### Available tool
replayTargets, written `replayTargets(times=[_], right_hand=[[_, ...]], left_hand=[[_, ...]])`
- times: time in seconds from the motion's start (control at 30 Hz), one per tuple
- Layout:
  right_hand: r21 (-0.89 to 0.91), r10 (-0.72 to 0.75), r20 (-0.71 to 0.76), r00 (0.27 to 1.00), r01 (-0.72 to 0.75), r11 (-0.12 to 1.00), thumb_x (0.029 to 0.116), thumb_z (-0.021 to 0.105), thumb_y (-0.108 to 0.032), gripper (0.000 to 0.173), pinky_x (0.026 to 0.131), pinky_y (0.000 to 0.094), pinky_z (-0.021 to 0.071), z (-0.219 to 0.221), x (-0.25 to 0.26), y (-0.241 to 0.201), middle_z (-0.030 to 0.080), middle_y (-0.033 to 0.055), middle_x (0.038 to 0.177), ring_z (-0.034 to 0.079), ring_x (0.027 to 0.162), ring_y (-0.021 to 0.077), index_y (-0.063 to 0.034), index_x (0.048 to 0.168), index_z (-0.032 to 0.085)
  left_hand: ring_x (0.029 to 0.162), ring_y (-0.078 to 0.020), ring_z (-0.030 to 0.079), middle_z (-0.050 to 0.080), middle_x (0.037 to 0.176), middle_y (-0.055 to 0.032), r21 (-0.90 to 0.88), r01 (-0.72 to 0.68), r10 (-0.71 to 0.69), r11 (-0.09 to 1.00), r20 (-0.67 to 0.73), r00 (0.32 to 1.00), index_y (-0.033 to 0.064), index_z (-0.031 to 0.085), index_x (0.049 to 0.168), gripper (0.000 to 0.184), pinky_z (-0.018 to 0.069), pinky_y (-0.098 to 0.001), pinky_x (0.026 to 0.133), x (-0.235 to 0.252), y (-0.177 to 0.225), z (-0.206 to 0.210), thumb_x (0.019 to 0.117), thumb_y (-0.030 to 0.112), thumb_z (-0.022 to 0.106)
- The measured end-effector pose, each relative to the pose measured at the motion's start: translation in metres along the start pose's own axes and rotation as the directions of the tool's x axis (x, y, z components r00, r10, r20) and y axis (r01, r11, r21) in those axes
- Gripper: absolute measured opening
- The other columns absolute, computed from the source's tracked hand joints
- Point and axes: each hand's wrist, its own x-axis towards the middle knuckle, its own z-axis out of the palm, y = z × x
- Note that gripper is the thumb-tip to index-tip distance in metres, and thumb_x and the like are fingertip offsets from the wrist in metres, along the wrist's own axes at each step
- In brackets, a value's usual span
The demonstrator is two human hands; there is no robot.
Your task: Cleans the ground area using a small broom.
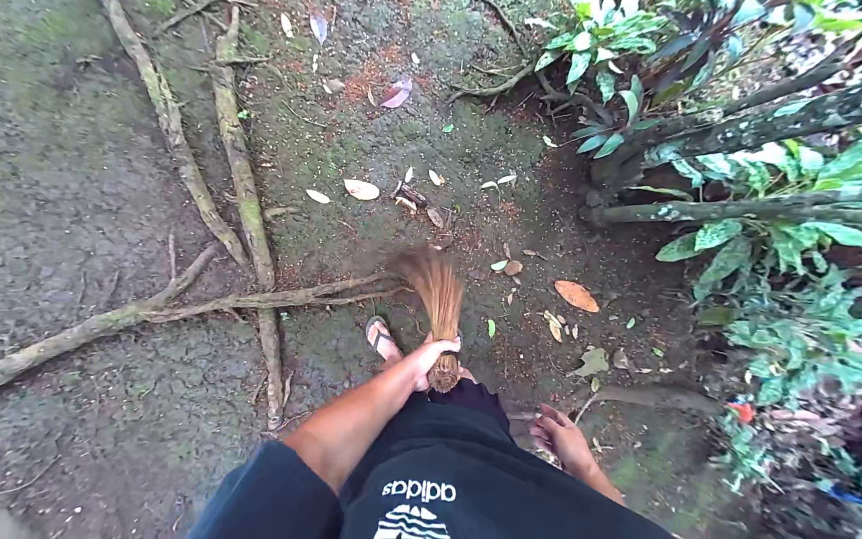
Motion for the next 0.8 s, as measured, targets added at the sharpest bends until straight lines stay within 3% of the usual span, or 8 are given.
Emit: replayTargets(times=[0.1, 0.2, 0.3, 0.4, 0.57, 0.67, 0.73, 0.8], right_hand=[[-0.024, 0.047, -0.001, 0.999, -0.047, 0.999, 0.1065, 0.052, -0.01, 0.043, 0.073, 0.0362, 0.0539, -0.004, 0.005, 0.009, 0.062, 0.0213, 0.114, 0.063, 0.083, 0.0212, -0.0034, 0.149, 0.044], [-0.02, 0.07, 0.007, 0.998, -0.07, 0.997, 0.1064, 0.052, -0.011, 0.044, 0.073, 0.0361, 0.0536, -0.005, 0.011, 0.009, 0.062, 0.0209, 0.113, 0.063, 0.083, 0.0212, -0.0033, 0.148, 0.044], [-0.008, 0.045, 0.035, 0.998, -0.045, 0.999, 0.1061, 0.053, -0.012, 0.044, 0.073, 0.0365, 0.0545, -0.004, 0.023, 0.002, 0.063, 0.0207, 0.113, 0.064, 0.083, 0.0221, -0.0047, 0.149, 0.045], [0.0, 0.02, 0.072, 0.997, -0.02, 1.0, 0.1062, 0.053, -0.012, 0.044, 0.072, 0.0357, 0.0549, -0.004, 0.037, -0.007, 0.063, 0.0205, 0.111, 0.064, 0.082, 0.0214, -0.0043, 0.149, 0.045], [0.028, 0.032, 0.095, 0.995, -0.035, 0.999, 0.1057, 0.054, -0.011, 0.045, 0.073, 0.0373, 0.0552, -0.016, 0.059, -0.017, 0.063, 0.0219, 0.114, 0.065, 0.085, 0.0233, -0.0051, 0.149, 0.045], [0.016, 0.045, 0.087, 0.995, -0.046, 0.999, 0.106, 0.054, -0.012, 0.044, 0.075, 0.0386, 0.0551, -0.038, 0.075, -0.022, 0.064, 0.0227, 0.116, 0.065, 0.087, 0.0241, -0.0045, 0.149, 0.045], [0.023, 0.053, 0.08, 0.995, -0.055, 0.998, 0.1063, 0.053, -0.012, 0.043, 0.077, 0.04, 0.0558, -0.055, 0.086, -0.029, 0.063, 0.0236, 0.117, 0.066, 0.088, 0.0254, -0.004, 0.148, 0.045], [0.025, 0.057, 0.073, 0.996, -0.059, 0.998, 0.1065, 0.052, -0.012, 0.043, 0.076, 0.0404, 0.0566, -0.073, 0.096, -0.038, 0.064, 0.0236, 0.115, 0.067, 0.087, 0.0257, -0.0039, 0.148, 0.046]], left_hand=[[0.069, -0.0208, 0.065, 0.062, 0.092, -0.0122, 0.006, -0.024, 0.023, 1.0, 0.11, 0.994, 0.0263, 0.016, 0.161, 0.072, 0.0571, -0.0331, 0.06, -0.021, 0.012, 0.001, 0.1011, 0.021, 0.055], [0.072, -0.0215, 0.066, 0.063, 0.097, -0.0129, 0.039, -0.084, 0.076, 0.996, 0.159, 0.984, 0.0297, 0.005, 0.164, 0.082, 0.0583, -0.0341, 0.061, -0.06, 0.012, 0.003, 0.0997, 0.02, 0.056], [0.075, -0.0246, 0.068, 0.064, 0.101, -0.0147, 0.026, -0.218, 0.218, 0.976, 0.02, 0.976, 0.031, 0.005, 0.164, 0.084, 0.0595, -0.0378, 0.063, -0.096, 0.018, -0.002, 0.0992, 0.017, 0.057], [0.077, -0.0272, 0.068, 0.064, 0.103, -0.0162, 0.068, -0.359, 0.365, 0.931, -0.217, 0.905, 0.0296, 0.006, 0.163, 0.079, 0.061, -0.0409, 0.064, -0.11, 0.046, -0.031, 0.1032, 0.017, 0.055], [0.073, -0.0244, 0.066, 0.061, 0.097, -0.0143, 0.086, -0.403, 0.383, 0.911, -0.534, 0.754, 0.0252, 0.014, 0.16, 0.072, 0.0591, -0.0388, 0.063, -0.063, 0.122, -0.096, 0.1032, 0.022, 0.058], [0.077, -0.0255, 0.067, 0.064, 0.102, -0.0158, 0.128, -0.242, 0.273, 0.962, -0.527, 0.805, 0.025, 0.02, 0.158, 0.074, 0.0582, -0.0403, 0.065, 0.009, 0.133, -0.08, 0.0971, 0.022, 0.063], [0.085, -0.028, 0.067, 0.063, 0.115, -0.0183, 0.247, -0.089, 0.19, 0.965, -0.424, 0.885, 0.0261, 0.015, 0.161, 0.086, 0.0583, -0.0442, 0.071, 0.054, 0.11, -0.033, 0.0927, 0.019, 0.067], [0.084, -0.0265, 0.067, 0.063, 0.116, -0.0181, 0.356, 0.044, 0.06, 0.933, -0.275, 0.96, 0.0281, 0.014, 0.162, 0.09, 0.0579, -0.0436, 0.072, 0.087, 0.081, 0.017, 0.0918, 0.019, 0.069]])
